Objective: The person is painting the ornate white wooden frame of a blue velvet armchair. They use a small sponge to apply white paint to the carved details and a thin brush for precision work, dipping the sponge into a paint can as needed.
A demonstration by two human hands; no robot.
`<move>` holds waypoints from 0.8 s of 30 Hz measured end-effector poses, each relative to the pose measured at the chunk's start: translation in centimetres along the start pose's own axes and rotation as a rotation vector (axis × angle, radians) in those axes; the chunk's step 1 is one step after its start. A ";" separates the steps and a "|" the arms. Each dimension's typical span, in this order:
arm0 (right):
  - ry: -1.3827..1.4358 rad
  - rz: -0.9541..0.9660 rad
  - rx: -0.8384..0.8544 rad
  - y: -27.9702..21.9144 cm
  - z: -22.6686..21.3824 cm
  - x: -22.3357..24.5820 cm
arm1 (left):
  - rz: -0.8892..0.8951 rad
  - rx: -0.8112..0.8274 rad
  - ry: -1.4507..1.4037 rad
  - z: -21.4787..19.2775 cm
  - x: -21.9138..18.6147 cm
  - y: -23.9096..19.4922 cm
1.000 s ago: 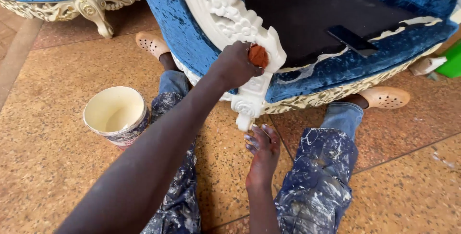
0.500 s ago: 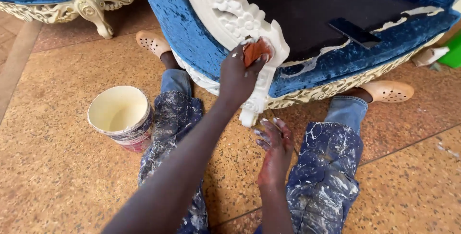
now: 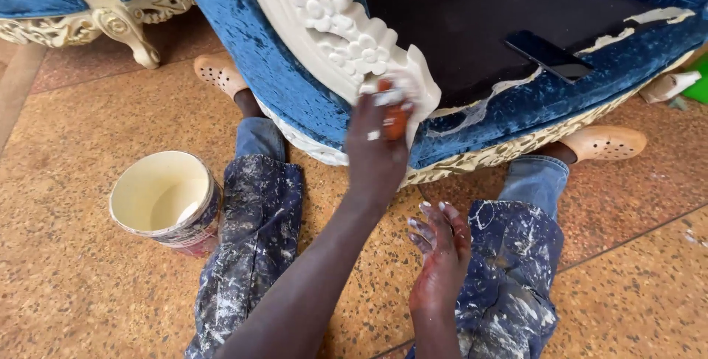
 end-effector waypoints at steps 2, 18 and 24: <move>0.020 0.014 0.040 -0.3 0.9 0.6 | 0.103 0.289 0.017 2.1 -1.1 -1.2; 0.070 0.032 0.007 0.5 1.2 1.3 | 0.399 0.247 0.217 1.8 0.9 0.7; 0.094 -0.037 0.021 0.3 1.2 2.7 | 0.591 0.569 0.265 2.8 1.5 -3.1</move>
Point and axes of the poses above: each hand's wrist, its own y-axis towards the middle knuckle, its own z-axis out of the palm, x = y × z, the point moved 4 cm from there along y, towards the middle knuckle, and after that the axes turned 15 degrees about -x, right-handed, at the moved point
